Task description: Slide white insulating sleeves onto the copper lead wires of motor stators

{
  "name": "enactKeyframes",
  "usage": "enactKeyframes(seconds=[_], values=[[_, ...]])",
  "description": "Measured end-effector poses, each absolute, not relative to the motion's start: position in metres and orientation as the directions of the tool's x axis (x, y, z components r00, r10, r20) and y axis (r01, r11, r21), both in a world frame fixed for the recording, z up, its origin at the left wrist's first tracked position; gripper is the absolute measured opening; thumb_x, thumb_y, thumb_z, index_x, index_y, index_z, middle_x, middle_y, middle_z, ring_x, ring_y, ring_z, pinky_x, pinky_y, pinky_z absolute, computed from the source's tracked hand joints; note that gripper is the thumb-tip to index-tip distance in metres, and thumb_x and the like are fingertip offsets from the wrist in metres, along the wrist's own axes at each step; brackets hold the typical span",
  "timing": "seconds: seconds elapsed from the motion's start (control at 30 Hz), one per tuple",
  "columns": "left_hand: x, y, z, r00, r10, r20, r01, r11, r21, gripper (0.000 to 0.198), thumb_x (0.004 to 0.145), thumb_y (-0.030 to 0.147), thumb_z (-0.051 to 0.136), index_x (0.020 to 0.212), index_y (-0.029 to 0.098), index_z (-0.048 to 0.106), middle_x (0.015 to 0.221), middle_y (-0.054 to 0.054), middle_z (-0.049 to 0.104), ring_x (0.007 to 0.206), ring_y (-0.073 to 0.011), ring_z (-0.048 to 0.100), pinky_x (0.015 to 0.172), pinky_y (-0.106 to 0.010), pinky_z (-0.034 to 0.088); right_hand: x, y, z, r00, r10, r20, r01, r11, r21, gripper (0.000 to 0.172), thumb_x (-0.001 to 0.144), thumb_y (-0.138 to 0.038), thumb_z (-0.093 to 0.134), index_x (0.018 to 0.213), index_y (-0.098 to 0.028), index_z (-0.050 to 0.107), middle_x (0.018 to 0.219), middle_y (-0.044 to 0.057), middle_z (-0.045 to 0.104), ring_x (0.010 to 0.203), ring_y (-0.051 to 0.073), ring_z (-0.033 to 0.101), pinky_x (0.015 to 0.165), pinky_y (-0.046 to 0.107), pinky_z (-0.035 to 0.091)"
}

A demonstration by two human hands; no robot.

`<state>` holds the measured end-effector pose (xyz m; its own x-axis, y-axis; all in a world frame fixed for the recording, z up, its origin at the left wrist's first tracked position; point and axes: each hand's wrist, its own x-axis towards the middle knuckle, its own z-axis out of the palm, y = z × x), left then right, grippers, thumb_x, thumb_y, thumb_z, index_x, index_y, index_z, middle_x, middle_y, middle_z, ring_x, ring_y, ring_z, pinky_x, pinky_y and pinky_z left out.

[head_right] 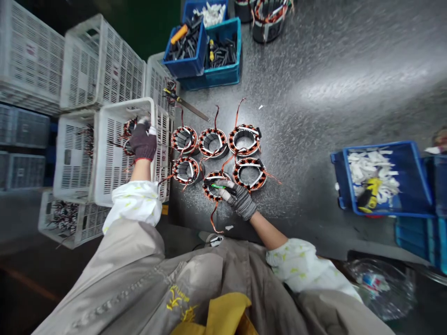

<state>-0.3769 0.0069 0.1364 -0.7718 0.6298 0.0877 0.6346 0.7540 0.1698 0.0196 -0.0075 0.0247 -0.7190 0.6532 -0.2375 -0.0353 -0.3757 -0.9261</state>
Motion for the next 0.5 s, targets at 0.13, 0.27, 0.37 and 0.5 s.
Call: enactKeyframes(seconds=[0.13,0.27,0.37,0.5], values=[[-0.347,-0.007,0.138,-0.760,0.642,0.102,0.648,0.735,0.199,0.050,0.120,0.023,0.055,0.165,0.003,0.061,0.170,-0.013,0.066,0.161,-0.0273,0.055,0.142,-0.049,0.036,0.016,-0.007,0.022,-0.697,0.675,-0.245,-0.031,-0.369,-0.929,0.036,0.092,-0.058,0.084,0.106,-0.025,0.082,0.124,0.013,0.085,0.122,0.033,0.080,0.117,0.048,0.062],[-0.302,-0.050,0.130,-0.683,0.701,0.207,0.719,0.593,0.363,0.051,0.119,0.030,0.052,0.162,0.005,0.064,0.161,-0.019,0.073,0.150,-0.0245,0.069,0.131,-0.039,0.051,0.019,-0.002,0.022,-0.740,0.615,-0.273,-0.049,-0.454,-0.890,0.036,0.083,-0.054,0.090,0.102,-0.024,0.081,0.116,0.009,0.086,0.108,0.027,0.083,0.107,0.043,0.067],[-0.269,-0.091,0.117,-0.496,0.868,0.009,0.824,0.468,0.320,0.050,0.113,0.043,0.053,0.152,0.019,0.074,0.149,-0.015,0.081,0.144,-0.0296,0.074,0.133,-0.045,0.050,0.038,0.010,0.028,-0.650,0.672,-0.355,-0.109,-0.545,-0.831,0.050,0.076,-0.053,0.093,0.115,-0.024,0.081,0.105,0.006,0.085,0.084,0.023,0.080,0.081,0.037,0.068],[-0.252,-0.123,0.098,-0.253,0.955,-0.154,0.952,0.274,0.138,0.065,0.096,0.052,0.060,0.148,0.017,0.077,0.151,-0.022,0.078,0.150,-0.0427,0.068,0.144,-0.060,0.032,0.100,0.046,0.040,-0.262,0.936,-0.235,-0.193,-0.290,-0.937,0.062,0.074,-0.058,0.092,0.124,-0.023,0.080,0.115,0.010,0.085,0.089,0.025,0.080,0.081,0.038,0.067]])
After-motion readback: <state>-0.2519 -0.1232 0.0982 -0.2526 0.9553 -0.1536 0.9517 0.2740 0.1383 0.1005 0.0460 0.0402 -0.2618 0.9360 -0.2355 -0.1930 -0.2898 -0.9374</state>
